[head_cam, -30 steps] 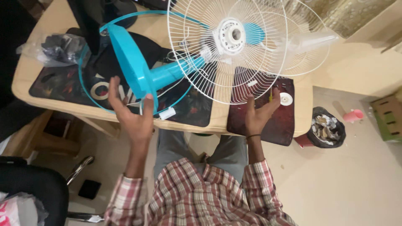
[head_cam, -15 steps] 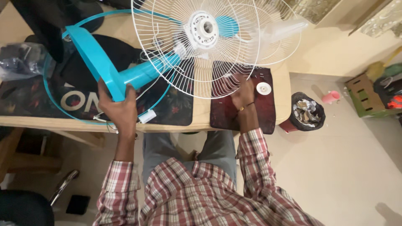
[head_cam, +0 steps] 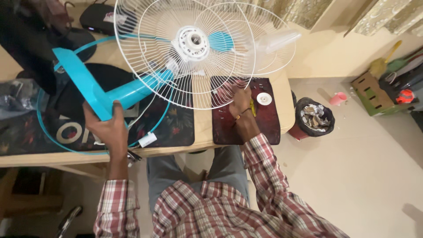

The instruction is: The person disassembles a table fan by removing the front grille and fan blades. They then open the rear motor housing and manipulate internal wiring and components with their hands.

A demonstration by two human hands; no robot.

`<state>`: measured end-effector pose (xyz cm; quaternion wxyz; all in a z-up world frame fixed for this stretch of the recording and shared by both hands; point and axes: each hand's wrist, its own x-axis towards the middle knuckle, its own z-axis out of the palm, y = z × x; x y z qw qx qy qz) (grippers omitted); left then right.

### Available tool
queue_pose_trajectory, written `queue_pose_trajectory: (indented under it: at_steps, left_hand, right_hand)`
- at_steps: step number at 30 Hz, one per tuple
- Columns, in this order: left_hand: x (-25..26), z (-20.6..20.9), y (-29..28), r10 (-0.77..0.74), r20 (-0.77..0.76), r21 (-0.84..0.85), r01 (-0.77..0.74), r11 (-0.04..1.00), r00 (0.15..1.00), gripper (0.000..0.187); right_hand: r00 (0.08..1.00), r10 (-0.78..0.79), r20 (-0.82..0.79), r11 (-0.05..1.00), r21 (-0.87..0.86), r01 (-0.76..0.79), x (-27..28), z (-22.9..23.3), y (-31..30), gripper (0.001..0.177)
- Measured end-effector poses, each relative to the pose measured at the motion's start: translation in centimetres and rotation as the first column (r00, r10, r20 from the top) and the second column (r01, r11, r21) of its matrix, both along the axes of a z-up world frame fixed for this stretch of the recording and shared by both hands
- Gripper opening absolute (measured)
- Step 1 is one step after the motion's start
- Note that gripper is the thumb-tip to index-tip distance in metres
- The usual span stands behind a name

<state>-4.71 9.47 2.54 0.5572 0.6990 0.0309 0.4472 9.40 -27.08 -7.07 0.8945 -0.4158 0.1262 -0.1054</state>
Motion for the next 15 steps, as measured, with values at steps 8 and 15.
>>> queue_pose_trajectory:
  at_steps: [8,15]
  left_hand:
    - [1.0,1.2,1.3,-0.049,0.013,0.025,0.049,0.999,0.999,0.036]
    - [1.7,2.0,1.9,-0.048,-0.009,0.03,0.048,0.998,0.999,0.031]
  right_hand:
    - [0.998,-0.01,0.058,1.0,-0.026,0.012,-0.3,3.0,0.2,0.028]
    - [0.996,-0.019,0.092,0.998,-0.061,0.025,-0.9,4.6,0.3,0.022]
